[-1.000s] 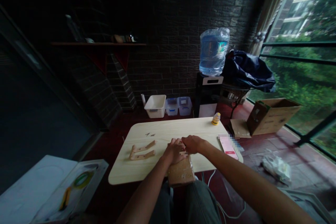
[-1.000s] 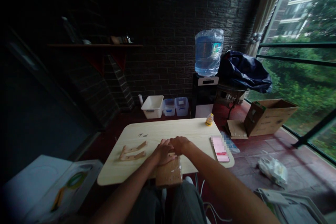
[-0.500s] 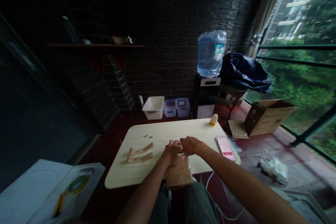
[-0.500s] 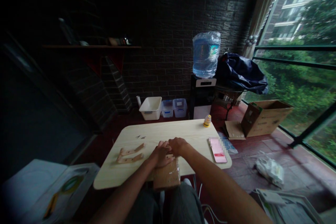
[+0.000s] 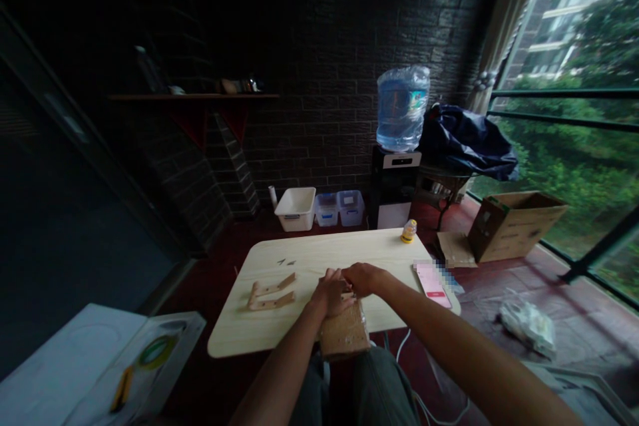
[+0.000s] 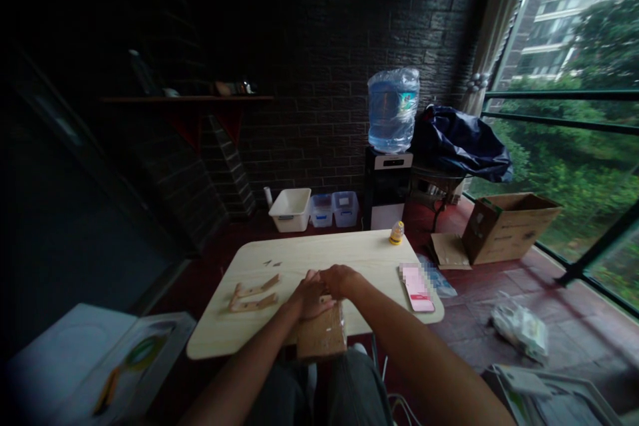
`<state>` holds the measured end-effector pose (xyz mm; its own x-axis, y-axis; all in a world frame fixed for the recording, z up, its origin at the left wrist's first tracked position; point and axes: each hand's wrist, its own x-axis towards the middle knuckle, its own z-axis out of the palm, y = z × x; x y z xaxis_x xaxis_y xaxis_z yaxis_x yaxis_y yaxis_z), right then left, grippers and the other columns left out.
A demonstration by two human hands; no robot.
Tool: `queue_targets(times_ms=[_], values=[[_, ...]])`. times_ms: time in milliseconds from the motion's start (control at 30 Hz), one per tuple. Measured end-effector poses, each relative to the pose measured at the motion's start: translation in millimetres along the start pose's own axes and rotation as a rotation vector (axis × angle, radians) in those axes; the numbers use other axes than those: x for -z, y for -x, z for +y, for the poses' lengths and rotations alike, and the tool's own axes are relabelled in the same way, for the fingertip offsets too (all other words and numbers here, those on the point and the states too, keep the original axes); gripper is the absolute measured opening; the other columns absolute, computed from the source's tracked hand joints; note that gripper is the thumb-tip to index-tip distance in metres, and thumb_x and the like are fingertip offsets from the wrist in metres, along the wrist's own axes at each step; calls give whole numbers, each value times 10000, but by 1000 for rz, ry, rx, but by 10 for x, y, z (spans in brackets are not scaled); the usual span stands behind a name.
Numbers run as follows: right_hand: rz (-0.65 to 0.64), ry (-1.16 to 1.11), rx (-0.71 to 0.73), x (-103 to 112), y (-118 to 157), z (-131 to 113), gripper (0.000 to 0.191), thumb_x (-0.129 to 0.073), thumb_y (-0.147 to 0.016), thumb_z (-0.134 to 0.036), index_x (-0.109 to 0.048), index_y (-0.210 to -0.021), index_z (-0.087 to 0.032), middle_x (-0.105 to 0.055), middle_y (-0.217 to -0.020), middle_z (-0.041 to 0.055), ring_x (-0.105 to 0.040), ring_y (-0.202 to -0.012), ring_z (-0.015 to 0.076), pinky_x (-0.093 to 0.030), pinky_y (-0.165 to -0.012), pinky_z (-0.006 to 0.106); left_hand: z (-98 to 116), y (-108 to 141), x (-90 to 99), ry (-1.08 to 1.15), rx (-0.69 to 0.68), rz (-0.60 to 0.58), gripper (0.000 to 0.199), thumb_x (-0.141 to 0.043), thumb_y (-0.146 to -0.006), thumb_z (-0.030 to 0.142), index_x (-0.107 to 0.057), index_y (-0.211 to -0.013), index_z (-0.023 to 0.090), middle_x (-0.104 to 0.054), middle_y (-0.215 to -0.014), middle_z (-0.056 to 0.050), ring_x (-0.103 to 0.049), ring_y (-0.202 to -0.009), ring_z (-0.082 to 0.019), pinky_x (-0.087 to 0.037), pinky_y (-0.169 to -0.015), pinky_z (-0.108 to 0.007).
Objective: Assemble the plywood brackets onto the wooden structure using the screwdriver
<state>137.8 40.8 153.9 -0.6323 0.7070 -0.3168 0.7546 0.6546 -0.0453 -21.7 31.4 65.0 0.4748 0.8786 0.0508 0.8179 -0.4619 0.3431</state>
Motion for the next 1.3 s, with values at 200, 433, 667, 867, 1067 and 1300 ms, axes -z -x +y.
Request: queue_targets(times_ms=[200, 433, 667, 867, 1067, 1300], values=[[29, -53, 45, -43, 86, 90, 254, -686, -858, -236, -722, -1099, -164, -759, -1131, 145, -711, -1070, 270, -527, -853, 305, -67, -17, -90, 0, -73, 22, 334, -731, -777, 472, -718, -1069, 311, -597, -1266, -48, -460, -1242, -292, -435, -1073, -451], [63, -93, -18, -88, 164, 100, 343, -639, -879, -222, -662, -1211, -139, -753, -1158, 172, -714, -1075, 285, -519, -828, 312, -121, -13, -110, 16, -114, 22, 274, -752, -774, 398, -722, -1036, 322, -565, -1308, -35, -437, -1274, -288, -433, -1074, -434], [44, -127, -52, -38, 256, 106, 382, -629, -871, -278, -656, -1231, -153, -756, -1169, 166, -730, -1045, 295, -537, -791, 322, -99, 34, -70, 25, -120, 99, 551, -826, -695, 353, -624, -1208, 343, -548, -1367, -40, -465, -1285, -290, -463, -1066, -447], [118, -75, -107, -55, 355, 99, 364, -583, -916, -309, -632, -1240, -151, -765, -1114, 180, -741, -1020, 306, -536, -788, 348, -116, 325, -279, 241, 70, 413, 792, -819, -705, 425, -456, -1401, 319, -441, -1535, -81, -418, -1421, -303, -402, -1175, -507], [142, -54, -100, -63, 413, 31, 328, -546, -956, -298, -625, -1229, -134, -750, -1146, 206, -731, -1057, 308, -538, -812, 363, -42, 490, -668, 419, 440, 496, 755, -572, -895, 521, -265, -1520, 230, -480, -1529, -134, -446, -1446, -271, -387, -1206, -453], [112, -38, -85, -85, 394, 26, 349, -527, -974, -324, -596, -1254, -126, -750, -1134, 212, -739, -1030, 322, -552, -775, 369, -33, 327, -606, 294, 651, 327, 671, -369, -970, 619, -318, -1505, 217, -564, -1458, -167, -587, -1319, -292, -480, -1093, -432]])
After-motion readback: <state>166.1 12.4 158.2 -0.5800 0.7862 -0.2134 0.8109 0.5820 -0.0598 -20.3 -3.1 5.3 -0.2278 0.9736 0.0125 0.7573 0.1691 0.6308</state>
